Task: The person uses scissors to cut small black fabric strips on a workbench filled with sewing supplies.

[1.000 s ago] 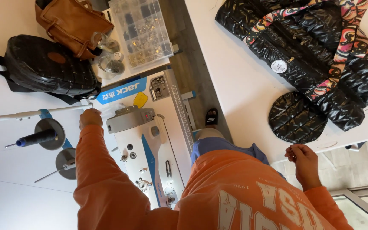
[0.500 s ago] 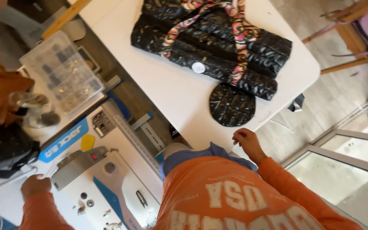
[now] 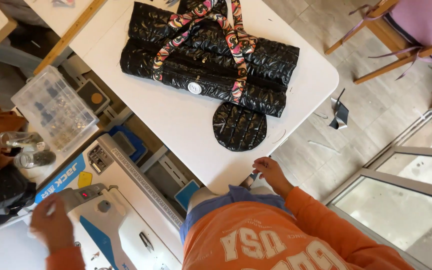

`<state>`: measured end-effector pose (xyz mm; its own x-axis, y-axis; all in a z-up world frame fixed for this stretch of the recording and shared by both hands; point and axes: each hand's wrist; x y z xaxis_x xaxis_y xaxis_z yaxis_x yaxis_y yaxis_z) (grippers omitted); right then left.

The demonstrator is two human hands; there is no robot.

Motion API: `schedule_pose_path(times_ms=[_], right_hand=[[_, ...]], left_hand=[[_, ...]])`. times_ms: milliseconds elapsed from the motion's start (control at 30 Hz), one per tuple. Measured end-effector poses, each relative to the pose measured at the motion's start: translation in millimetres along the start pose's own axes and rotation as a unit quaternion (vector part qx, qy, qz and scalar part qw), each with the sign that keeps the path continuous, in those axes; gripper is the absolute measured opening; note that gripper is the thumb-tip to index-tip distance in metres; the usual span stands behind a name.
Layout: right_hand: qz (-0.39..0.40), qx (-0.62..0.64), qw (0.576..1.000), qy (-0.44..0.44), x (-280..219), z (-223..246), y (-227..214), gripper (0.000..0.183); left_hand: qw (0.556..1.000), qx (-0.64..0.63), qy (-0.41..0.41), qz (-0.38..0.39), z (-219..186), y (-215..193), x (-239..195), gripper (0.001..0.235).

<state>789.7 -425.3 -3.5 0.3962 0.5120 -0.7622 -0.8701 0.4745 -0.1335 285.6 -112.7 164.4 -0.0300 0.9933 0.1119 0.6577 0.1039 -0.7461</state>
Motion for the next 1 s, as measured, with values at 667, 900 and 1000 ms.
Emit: schedule_pose_path(times_ms=[667,900,1000], right_hand=[[0.066,-0.201,0.93,-0.3,-162.9,40.7,-16.7,0.032],[0.012,-0.168,0.919,-0.358,-166.8,16.9,-80.9,0.028],[0.007,-0.134,0.918,-0.374,-166.8,10.5,-123.8,0.029]], left_hand=[[0.355,-0.47,-0.606,0.534,-203.3,279.4,-297.0,0.05],[0.415,-0.46,-0.514,0.593,-235.7,323.4,-339.6,0.069],[0.452,-0.473,-0.425,0.626,-267.1,343.1,-352.1,0.061]])
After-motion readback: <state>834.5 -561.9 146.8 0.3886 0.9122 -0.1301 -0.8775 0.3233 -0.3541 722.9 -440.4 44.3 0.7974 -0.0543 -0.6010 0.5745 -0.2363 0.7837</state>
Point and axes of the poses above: each hand's wrist, its own x-axis towards the middle knuckle, its own y-axis out of the palm, z = x × y, and after that the axes turned 7 degrees about -x, right-handed
